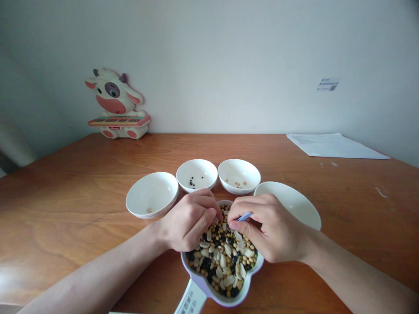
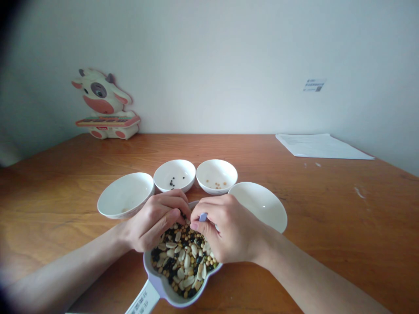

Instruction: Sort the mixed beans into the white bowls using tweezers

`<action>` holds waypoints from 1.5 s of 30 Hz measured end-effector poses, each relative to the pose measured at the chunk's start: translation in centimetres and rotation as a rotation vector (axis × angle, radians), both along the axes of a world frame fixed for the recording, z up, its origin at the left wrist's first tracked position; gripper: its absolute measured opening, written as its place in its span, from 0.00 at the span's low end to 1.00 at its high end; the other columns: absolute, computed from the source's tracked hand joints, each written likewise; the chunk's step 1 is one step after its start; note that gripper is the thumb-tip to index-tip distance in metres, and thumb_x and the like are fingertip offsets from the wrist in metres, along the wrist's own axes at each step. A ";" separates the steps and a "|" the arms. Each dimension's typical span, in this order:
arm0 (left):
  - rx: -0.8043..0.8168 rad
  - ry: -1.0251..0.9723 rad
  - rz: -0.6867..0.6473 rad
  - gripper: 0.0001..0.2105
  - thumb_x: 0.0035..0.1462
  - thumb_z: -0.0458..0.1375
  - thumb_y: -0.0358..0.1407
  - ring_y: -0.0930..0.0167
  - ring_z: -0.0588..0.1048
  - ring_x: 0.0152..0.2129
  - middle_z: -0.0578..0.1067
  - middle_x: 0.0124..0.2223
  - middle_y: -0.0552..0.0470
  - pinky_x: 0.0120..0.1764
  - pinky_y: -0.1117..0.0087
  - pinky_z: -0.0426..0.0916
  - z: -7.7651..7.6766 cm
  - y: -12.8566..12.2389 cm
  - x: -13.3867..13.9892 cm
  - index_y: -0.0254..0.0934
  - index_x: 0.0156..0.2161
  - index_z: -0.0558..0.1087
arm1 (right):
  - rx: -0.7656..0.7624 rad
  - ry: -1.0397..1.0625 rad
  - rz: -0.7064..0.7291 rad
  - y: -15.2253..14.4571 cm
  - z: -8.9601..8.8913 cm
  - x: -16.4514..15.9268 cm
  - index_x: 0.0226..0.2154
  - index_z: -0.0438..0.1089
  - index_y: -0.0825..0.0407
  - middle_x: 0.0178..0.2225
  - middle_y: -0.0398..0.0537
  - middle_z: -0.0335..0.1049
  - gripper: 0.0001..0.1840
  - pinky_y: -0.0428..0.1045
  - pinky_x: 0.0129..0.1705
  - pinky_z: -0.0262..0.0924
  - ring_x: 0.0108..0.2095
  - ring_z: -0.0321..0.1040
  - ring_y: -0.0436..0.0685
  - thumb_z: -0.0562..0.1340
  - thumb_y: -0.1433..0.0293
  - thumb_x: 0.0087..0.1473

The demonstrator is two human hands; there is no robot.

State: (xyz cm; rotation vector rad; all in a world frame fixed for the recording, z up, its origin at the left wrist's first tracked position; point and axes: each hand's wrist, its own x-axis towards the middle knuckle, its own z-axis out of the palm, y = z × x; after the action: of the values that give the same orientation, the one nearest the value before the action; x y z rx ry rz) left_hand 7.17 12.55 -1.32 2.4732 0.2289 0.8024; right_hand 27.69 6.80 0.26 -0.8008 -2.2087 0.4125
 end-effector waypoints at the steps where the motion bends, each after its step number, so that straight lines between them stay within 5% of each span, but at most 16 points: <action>1: 0.001 0.002 0.000 0.22 0.67 0.39 0.33 0.65 0.71 0.33 0.77 0.33 0.41 0.40 0.61 0.68 0.0 0.0 0.0 0.32 0.28 0.72 | 0.002 -0.001 0.002 0.0 0.0 0.0 0.27 0.69 0.57 0.24 0.44 0.69 0.08 0.43 0.26 0.56 0.24 0.62 0.47 0.58 0.78 0.56; 16: 0.001 -0.006 0.001 0.22 0.66 0.39 0.33 0.65 0.71 0.32 0.77 0.32 0.41 0.40 0.61 0.68 -0.1 0.0 0.1 0.32 0.28 0.72 | 0.025 0.025 -0.011 0.0 0.4 0.1 0.26 0.70 0.56 0.23 0.45 0.70 0.09 0.44 0.25 0.58 0.23 0.64 0.49 0.58 0.77 0.56; 23: 0.007 -0.026 -0.015 0.22 0.66 0.40 0.32 0.65 0.72 0.32 0.77 0.33 0.40 0.40 0.60 0.68 -0.2 0.1 0.0 0.30 0.29 0.74 | 0.010 0.156 -0.214 0.5 2.4 4.1 0.24 0.72 0.54 0.21 0.44 0.71 0.11 0.44 0.24 0.60 0.21 0.69 0.49 0.60 0.71 0.57; 30: -0.001 -0.014 -0.005 0.24 0.67 0.39 0.33 0.65 0.72 0.32 0.78 0.33 0.41 0.40 0.60 0.69 -0.1 0.0 0.1 0.31 0.28 0.74 | -0.070 -0.265 -0.426 2.0 2.9 7.0 0.24 0.71 0.54 0.15 0.41 0.63 0.18 0.46 0.21 0.47 0.16 0.57 0.48 0.54 0.65 0.60; 36: -0.007 -0.007 -0.006 0.23 0.66 0.39 0.33 0.65 0.72 0.33 0.78 0.33 0.41 0.40 0.60 0.69 -0.2 0.0 0.1 0.32 0.29 0.74 | -0.190 -0.602 -0.552 2.5 1.6 5.5 0.28 0.72 0.53 0.20 0.46 0.70 0.20 0.48 0.26 0.46 0.20 0.63 0.52 0.50 0.65 0.64; 45: 0.004 -0.016 0.002 0.23 0.66 0.39 0.32 0.65 0.71 0.33 0.77 0.33 0.41 0.40 0.59 0.69 -0.1 0.1 0.1 0.31 0.29 0.74 | -0.293 -0.641 -0.582 2.8 0.4 5.3 0.23 0.63 0.52 0.20 0.46 0.67 0.22 0.46 0.27 0.47 0.21 0.64 0.50 0.47 0.66 0.66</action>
State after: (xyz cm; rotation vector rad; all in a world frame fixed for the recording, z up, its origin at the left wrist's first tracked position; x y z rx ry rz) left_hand 7.30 12.62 -1.44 2.4699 0.2243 0.8238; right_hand 32.99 9.55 0.70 -1.8810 -2.3408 0.1986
